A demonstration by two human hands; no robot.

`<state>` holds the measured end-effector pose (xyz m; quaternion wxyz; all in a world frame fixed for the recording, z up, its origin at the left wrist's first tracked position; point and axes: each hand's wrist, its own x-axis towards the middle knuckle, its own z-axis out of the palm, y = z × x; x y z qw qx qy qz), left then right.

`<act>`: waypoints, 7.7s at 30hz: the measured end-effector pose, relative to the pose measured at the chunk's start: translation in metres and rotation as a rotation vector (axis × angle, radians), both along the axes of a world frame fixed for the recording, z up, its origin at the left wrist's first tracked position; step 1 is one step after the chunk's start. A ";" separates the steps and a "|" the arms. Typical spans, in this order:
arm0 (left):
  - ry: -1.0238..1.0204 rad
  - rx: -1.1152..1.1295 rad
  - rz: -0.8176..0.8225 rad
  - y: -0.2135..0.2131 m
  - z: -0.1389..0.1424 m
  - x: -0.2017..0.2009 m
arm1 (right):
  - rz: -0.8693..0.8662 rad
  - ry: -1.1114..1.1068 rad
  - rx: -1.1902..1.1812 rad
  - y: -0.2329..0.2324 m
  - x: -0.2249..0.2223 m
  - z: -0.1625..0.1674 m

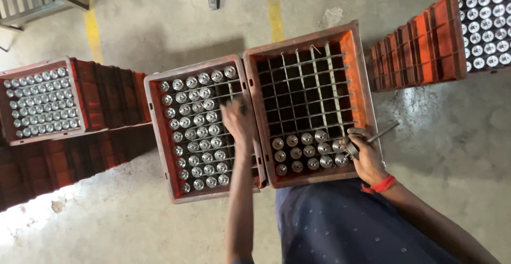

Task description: The person transfers small metallic cylindrical caps from one red crate to another, placing them into a grid insert. The person then lifts the filled crate and places it on a metal rack.

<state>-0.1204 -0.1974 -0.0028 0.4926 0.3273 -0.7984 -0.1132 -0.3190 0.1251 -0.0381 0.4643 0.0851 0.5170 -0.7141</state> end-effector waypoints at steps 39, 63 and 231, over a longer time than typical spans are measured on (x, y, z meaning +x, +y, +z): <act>-0.346 1.419 -0.650 0.206 0.018 -0.006 | 0.277 0.024 -0.054 -0.043 0.042 0.045; -0.460 0.213 0.429 -0.071 0.015 0.009 | 0.007 0.033 0.024 0.004 -0.006 0.005; -0.630 0.469 -0.122 0.143 0.027 0.005 | -0.061 -0.067 -0.049 -0.062 -0.016 0.018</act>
